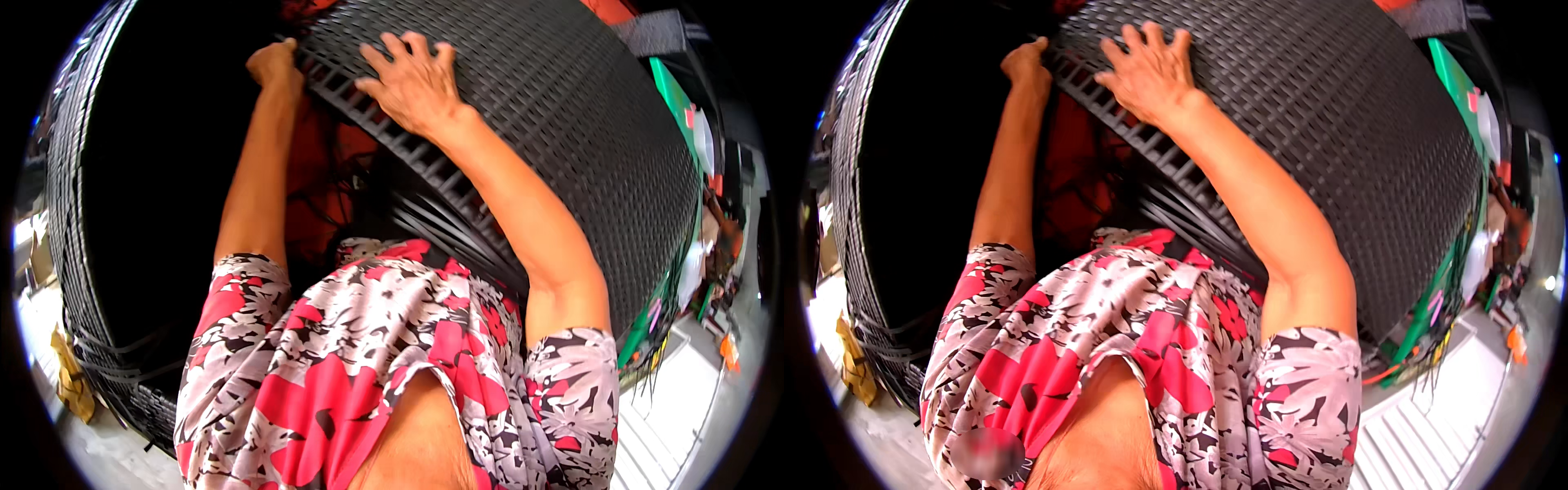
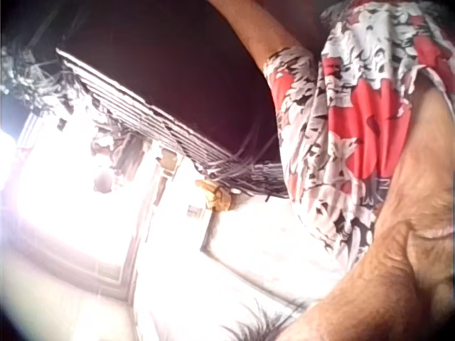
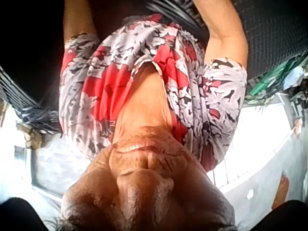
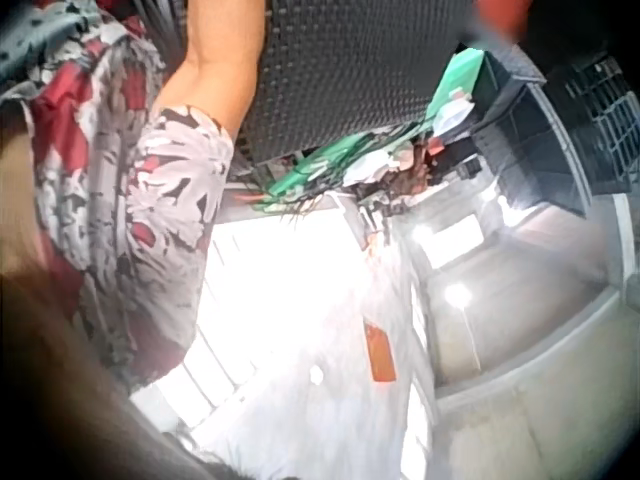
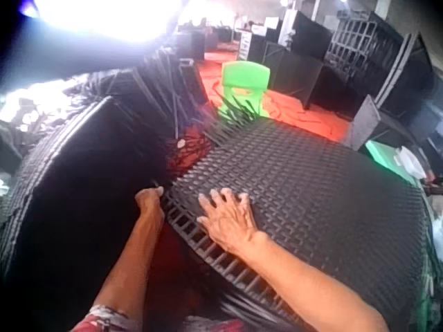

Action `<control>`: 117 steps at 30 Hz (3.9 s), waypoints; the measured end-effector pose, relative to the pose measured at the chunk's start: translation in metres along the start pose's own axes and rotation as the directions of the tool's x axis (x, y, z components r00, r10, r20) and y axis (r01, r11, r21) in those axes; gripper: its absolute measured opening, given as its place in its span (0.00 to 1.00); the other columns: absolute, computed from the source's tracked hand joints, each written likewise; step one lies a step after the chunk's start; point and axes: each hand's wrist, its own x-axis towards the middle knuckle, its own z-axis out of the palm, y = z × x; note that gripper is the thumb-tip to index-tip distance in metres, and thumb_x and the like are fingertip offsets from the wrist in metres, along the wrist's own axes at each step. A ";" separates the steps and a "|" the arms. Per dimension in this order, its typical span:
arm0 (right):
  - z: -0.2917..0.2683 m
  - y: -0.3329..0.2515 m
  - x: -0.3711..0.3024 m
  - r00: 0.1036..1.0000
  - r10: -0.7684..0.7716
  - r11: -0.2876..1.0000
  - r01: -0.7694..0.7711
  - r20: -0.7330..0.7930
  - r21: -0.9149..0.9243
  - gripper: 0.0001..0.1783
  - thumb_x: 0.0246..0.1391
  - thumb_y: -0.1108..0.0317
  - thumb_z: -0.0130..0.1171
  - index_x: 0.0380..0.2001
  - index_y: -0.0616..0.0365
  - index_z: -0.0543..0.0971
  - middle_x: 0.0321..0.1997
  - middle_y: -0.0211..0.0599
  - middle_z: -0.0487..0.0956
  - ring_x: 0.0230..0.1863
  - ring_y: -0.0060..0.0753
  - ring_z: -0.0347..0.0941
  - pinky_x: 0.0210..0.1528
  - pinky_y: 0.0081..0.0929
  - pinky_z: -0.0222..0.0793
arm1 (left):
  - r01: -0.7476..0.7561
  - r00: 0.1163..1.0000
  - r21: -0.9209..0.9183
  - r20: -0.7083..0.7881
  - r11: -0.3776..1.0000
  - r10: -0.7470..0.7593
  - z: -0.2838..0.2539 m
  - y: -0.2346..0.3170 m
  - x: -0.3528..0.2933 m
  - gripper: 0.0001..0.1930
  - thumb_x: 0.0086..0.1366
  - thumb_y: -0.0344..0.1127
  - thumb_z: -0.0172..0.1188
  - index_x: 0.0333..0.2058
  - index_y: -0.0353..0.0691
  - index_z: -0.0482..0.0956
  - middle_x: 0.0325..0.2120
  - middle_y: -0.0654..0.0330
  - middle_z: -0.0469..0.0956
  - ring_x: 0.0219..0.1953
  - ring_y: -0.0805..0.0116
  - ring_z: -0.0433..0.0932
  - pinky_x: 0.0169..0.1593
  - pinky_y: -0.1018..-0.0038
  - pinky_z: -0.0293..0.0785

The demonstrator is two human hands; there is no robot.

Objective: The person weaves black plastic strips through a wicker chair frame by hand and using a small plastic tool to secure the material.

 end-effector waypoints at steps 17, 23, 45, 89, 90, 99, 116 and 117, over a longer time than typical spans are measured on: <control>-0.203 0.205 -0.376 0.075 0.996 0.085 -0.938 -0.044 0.336 0.52 0.53 0.38 0.59 0.68 0.61 0.54 0.68 0.50 0.62 0.69 0.46 0.56 0.68 0.38 0.51 | -0.013 0.902 0.176 0.427 0.984 -0.065 -0.033 0.008 0.042 0.24 0.59 0.47 0.68 0.39 0.26 0.80 0.37 0.55 0.81 0.36 0.63 0.79 0.44 0.67 0.75; -0.205 0.171 -0.408 0.441 0.865 -0.073 -0.360 0.239 0.930 0.50 0.57 0.30 0.46 0.69 0.58 0.54 0.72 0.37 0.57 0.71 0.36 0.51 0.70 0.36 0.47 | -0.174 0.782 0.247 0.623 0.953 -0.019 -0.040 0.024 0.040 0.18 0.54 0.38 0.73 0.16 0.44 0.71 0.20 0.69 0.71 0.24 0.77 0.67 0.30 0.74 0.66; -0.167 0.170 -0.343 0.528 0.800 -0.451 0.216 0.285 0.866 0.34 0.62 0.41 0.46 0.58 0.59 0.71 0.58 0.37 0.74 0.57 0.31 0.70 0.62 0.30 0.61 | -0.166 0.703 0.332 0.700 0.929 -0.125 0.057 0.122 0.068 0.12 0.64 0.28 0.54 0.45 0.32 0.76 0.41 0.52 0.79 0.38 0.54 0.81 0.34 0.58 0.80; -0.131 0.201 -0.362 0.438 0.882 -0.147 -0.096 0.174 0.985 0.22 0.62 0.52 0.54 0.50 0.56 0.78 0.47 0.32 0.81 0.49 0.26 0.75 0.55 0.27 0.68 | -0.484 0.746 -0.054 0.496 0.873 0.444 -0.147 0.055 0.044 0.17 0.54 0.24 0.54 0.44 0.28 0.79 0.39 0.54 0.79 0.43 0.65 0.76 0.50 0.71 0.71; -0.136 0.188 -0.351 0.418 0.896 -0.108 -0.125 0.151 0.986 0.23 0.62 0.52 0.54 0.51 0.57 0.78 0.47 0.33 0.81 0.49 0.26 0.75 0.55 0.28 0.69 | -0.517 0.720 -0.070 0.504 0.853 0.477 -0.167 0.052 0.080 0.16 0.54 0.26 0.55 0.42 0.28 0.80 0.38 0.54 0.79 0.43 0.65 0.76 0.51 0.71 0.71; -0.116 0.127 -0.422 0.295 0.955 0.077 -0.119 -0.039 0.990 0.29 0.63 0.49 0.52 0.52 0.66 0.76 0.50 0.38 0.79 0.50 0.27 0.75 0.56 0.26 0.66 | -0.658 0.752 0.411 0.299 0.631 0.588 -0.139 0.037 0.063 0.13 0.50 0.34 0.56 0.27 0.27 0.79 0.27 0.56 0.78 0.31 0.63 0.73 0.38 0.66 0.70; -0.114 0.021 -0.369 0.006 0.933 0.356 -0.178 -0.361 0.917 0.28 0.68 0.51 0.42 0.59 0.62 0.71 0.59 0.41 0.74 0.63 0.32 0.64 0.68 0.32 0.51 | -0.458 -0.394 -0.042 0.905 0.888 -0.161 0.000 0.036 -0.386 0.17 0.73 0.39 0.46 0.49 0.30 0.74 0.38 0.53 0.80 0.39 0.67 0.79 0.43 0.73 0.76; -0.113 0.019 -0.369 0.009 0.931 0.361 -0.157 -0.364 0.919 0.27 0.68 0.53 0.44 0.60 0.62 0.70 0.60 0.41 0.73 0.63 0.32 0.64 0.68 0.31 0.51 | -0.514 -0.427 -0.039 0.878 0.857 -0.216 0.006 0.031 -0.399 0.18 0.73 0.40 0.48 0.49 0.30 0.74 0.37 0.54 0.80 0.38 0.69 0.79 0.41 0.74 0.75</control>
